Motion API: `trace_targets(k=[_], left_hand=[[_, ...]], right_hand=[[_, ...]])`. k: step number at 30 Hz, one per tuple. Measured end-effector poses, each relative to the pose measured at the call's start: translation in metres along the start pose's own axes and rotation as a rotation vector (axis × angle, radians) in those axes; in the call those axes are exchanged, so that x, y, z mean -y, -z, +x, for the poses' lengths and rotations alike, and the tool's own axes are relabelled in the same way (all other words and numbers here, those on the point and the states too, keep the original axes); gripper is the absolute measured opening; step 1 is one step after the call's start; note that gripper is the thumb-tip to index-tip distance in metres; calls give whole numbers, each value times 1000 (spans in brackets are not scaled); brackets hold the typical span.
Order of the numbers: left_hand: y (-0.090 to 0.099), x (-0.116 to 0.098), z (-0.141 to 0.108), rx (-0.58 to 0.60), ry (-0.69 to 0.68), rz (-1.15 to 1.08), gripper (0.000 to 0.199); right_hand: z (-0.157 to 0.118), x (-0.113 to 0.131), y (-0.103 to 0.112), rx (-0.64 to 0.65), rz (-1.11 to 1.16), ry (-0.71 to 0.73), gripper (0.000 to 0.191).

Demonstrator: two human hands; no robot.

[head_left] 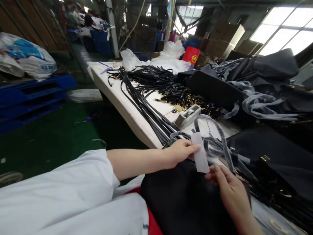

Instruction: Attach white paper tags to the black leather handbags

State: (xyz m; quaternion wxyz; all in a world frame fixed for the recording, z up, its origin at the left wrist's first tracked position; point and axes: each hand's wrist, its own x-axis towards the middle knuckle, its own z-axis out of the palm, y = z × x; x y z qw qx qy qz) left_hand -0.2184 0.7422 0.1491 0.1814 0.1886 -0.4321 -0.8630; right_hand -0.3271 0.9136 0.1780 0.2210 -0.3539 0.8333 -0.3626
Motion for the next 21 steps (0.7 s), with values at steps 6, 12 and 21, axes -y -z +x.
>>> trace_targets(k=[6,12,21], left_hand=[[40,-6,-16,-100,-97,250,49],[41,-4,-22,-27,-19,339,46],[32,9,-17,117,33,338,51]], right_hand=[[-13,-58,-18,-163,-127,-102,53],[-6,-30,-5,-181,-263,-61,44],[34,3,-20,158,-603,75,56]])
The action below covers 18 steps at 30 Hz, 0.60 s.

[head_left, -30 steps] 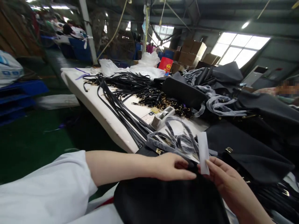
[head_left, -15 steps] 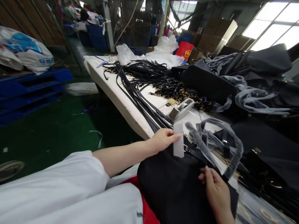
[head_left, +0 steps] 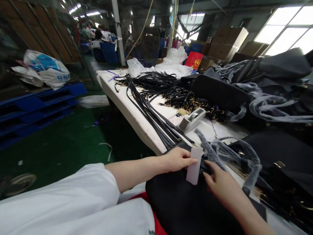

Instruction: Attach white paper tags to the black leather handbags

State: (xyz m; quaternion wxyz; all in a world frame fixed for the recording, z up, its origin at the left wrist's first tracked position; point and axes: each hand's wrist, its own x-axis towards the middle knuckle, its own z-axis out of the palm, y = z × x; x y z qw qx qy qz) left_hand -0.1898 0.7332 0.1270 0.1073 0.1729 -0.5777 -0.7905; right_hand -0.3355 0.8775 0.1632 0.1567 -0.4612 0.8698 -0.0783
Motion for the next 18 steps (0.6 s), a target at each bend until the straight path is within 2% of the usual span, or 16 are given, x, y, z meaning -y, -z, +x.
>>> trace_targets(k=[3,5,7,10,14,18], left_hand=[[1,-1,-1,19,33,-52,54],[3,-5,-4,8,47,-76,52],[5,-12,-8,27,52,-101,48],[3,-22,-14,73,70,-120,44],[-7,-27,-20,87,90,-72,45],[-20,-22,-24,193,105,-46,39]], right_hand=[[5,-2,-10,-5,0,1,42],[-2,-9,-10,-48,190,-79,38],[-15,-17,-4,-99,499,-138,38],[-39,-24,9,-238,862,-192,44],[-63,-17,20,-446,995,-292,39],[-76,-5,24,-463,1230,-293,44]])
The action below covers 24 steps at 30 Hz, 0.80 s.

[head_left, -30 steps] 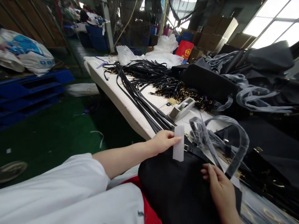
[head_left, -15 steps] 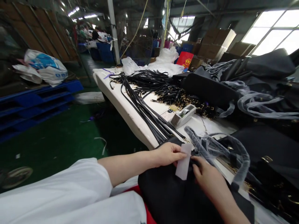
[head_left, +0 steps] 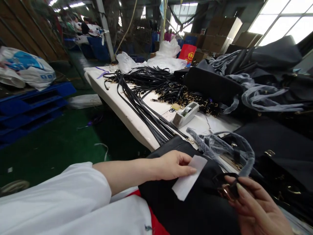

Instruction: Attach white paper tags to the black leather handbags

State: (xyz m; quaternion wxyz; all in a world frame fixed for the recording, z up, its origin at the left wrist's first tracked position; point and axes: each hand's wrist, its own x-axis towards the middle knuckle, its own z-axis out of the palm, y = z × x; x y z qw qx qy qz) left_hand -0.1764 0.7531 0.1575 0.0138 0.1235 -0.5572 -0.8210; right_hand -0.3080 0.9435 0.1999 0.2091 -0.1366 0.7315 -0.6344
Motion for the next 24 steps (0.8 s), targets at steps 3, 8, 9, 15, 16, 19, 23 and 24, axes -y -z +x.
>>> trace_targets(k=[3,8,9,15,16,19,23,24], left_hand=[[-7,6,0,58,26,45,35],[-10,14,2,-1,25,228,28],[-9,15,3,-10,36,230,29],[-5,19,5,9,99,215,36],[-5,19,4,17,109,248,37],[-5,16,3,62,127,367,35],[-4,13,2,125,119,488,30],[-4,12,3,136,118,512,30]], right_hand=[[-7,2,-1,-22,77,-5,50],[-14,-1,0,-104,83,108,37],[-15,-2,1,-116,87,118,36],[-10,1,2,-193,210,63,31],[-10,2,2,-216,239,40,32],[-10,3,2,-244,304,-25,34],[-10,1,6,-225,317,-45,36],[-10,0,7,-216,319,-41,35]])
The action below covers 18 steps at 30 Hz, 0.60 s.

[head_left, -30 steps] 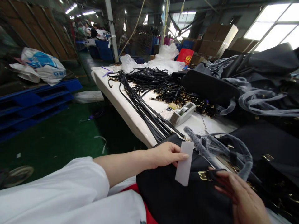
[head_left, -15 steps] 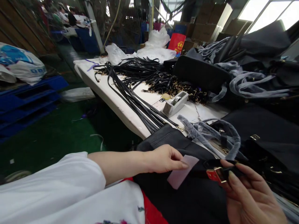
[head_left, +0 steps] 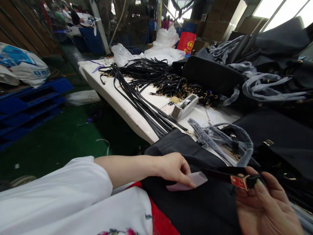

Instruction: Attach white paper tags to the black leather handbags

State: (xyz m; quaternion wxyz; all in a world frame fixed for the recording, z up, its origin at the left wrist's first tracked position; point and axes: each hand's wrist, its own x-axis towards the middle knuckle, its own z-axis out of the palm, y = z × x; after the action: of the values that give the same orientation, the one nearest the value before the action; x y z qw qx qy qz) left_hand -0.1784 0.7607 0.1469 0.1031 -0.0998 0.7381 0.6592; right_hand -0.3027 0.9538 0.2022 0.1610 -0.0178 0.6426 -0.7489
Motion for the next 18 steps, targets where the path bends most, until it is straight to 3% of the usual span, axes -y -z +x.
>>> trace_targets(k=[7,12,18], left_hand=[[6,-1,1,56,10,55,32],[11,-1,5,154,-63,12,31],[11,-2,12,286,-131,-107,35]], right_hand=[[3,-2,5,37,-2,-56,30],[0,-5,-1,82,-55,-47,36],[-9,-9,-15,142,-56,-51,57]])
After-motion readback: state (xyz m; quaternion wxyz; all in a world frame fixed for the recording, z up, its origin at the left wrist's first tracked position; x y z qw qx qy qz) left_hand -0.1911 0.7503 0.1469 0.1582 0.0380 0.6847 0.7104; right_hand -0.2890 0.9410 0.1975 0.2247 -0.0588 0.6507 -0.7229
